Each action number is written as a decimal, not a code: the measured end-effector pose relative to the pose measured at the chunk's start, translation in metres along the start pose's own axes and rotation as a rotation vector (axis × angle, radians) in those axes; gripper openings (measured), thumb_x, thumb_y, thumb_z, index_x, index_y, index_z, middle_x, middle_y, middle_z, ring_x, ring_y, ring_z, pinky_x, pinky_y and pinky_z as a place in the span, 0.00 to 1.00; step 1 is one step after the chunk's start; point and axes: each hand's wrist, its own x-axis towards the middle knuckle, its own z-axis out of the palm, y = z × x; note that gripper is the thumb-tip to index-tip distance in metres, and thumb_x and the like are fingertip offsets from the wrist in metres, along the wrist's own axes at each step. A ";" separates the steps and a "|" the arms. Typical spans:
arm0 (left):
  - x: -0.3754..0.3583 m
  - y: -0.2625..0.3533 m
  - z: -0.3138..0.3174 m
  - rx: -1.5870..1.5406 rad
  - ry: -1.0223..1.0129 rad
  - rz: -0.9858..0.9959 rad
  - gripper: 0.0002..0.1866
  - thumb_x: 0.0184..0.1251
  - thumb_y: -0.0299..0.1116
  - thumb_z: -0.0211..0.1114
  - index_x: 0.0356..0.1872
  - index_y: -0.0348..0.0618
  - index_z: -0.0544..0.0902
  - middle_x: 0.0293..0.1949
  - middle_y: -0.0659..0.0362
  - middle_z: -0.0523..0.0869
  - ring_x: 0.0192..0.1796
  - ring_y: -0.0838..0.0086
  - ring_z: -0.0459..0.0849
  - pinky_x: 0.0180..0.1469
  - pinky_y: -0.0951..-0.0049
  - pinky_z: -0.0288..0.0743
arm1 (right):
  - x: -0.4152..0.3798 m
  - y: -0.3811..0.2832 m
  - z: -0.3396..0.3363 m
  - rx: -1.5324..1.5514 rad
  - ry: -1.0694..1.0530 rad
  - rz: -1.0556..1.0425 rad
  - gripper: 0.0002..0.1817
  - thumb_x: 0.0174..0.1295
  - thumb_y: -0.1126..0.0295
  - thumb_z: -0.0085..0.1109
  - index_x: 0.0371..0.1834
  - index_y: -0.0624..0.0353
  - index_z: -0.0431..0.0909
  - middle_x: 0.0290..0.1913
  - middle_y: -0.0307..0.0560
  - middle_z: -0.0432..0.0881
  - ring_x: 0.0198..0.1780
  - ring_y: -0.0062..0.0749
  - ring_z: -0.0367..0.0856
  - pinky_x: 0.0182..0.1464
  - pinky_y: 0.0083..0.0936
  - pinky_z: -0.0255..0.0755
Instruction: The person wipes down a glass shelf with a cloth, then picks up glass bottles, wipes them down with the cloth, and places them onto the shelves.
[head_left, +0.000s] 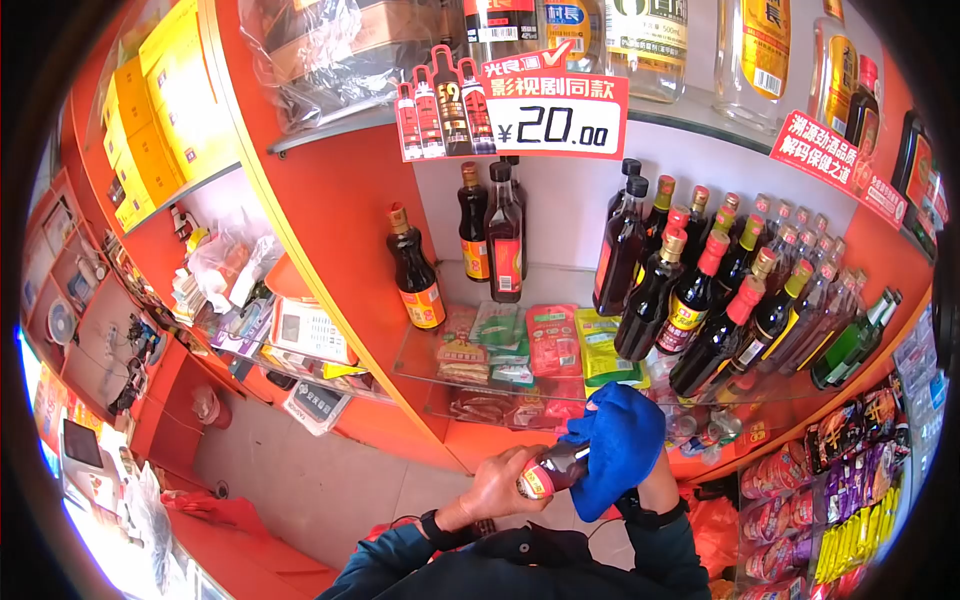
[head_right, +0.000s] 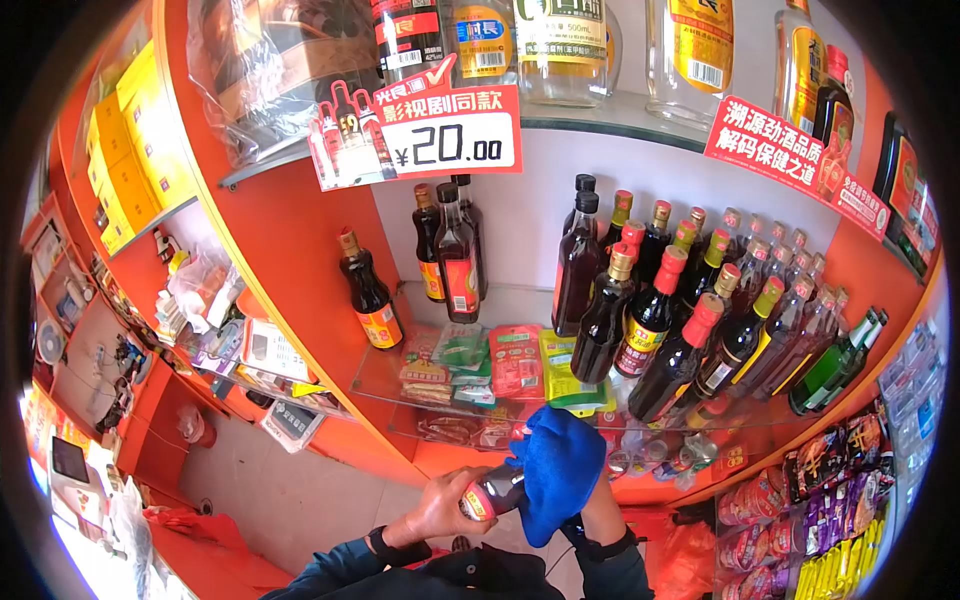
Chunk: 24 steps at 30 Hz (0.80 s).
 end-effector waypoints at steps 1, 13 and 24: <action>-0.002 -0.001 0.001 0.006 -0.020 -0.007 0.39 0.39 0.42 0.77 0.57 0.41 0.74 0.45 0.47 0.83 0.46 0.52 0.84 0.47 0.59 0.80 | -0.004 0.006 0.002 0.000 0.000 0.001 0.13 0.52 0.72 0.62 0.41 0.64 0.78 0.38 0.47 0.79 0.38 0.34 0.82 0.41 0.27 0.78; -0.012 -0.006 0.000 -0.035 -0.077 0.022 0.36 0.37 0.41 0.76 0.54 0.42 0.77 0.43 0.51 0.84 0.46 0.55 0.84 0.48 0.60 0.79 | -0.031 -0.010 0.013 1.415 0.169 0.900 0.16 0.70 0.66 0.49 0.56 0.64 0.72 0.45 0.44 0.79 0.44 0.27 0.79 0.46 0.24 0.75; -0.008 -0.007 0.002 -0.205 -0.001 -0.099 0.39 0.39 0.41 0.78 0.57 0.39 0.74 0.45 0.46 0.83 0.47 0.53 0.84 0.50 0.59 0.78 | -0.052 0.028 0.089 1.690 0.197 0.591 0.19 0.67 0.59 0.55 0.54 0.60 0.69 0.46 0.44 0.79 0.45 0.29 0.79 0.50 0.29 0.74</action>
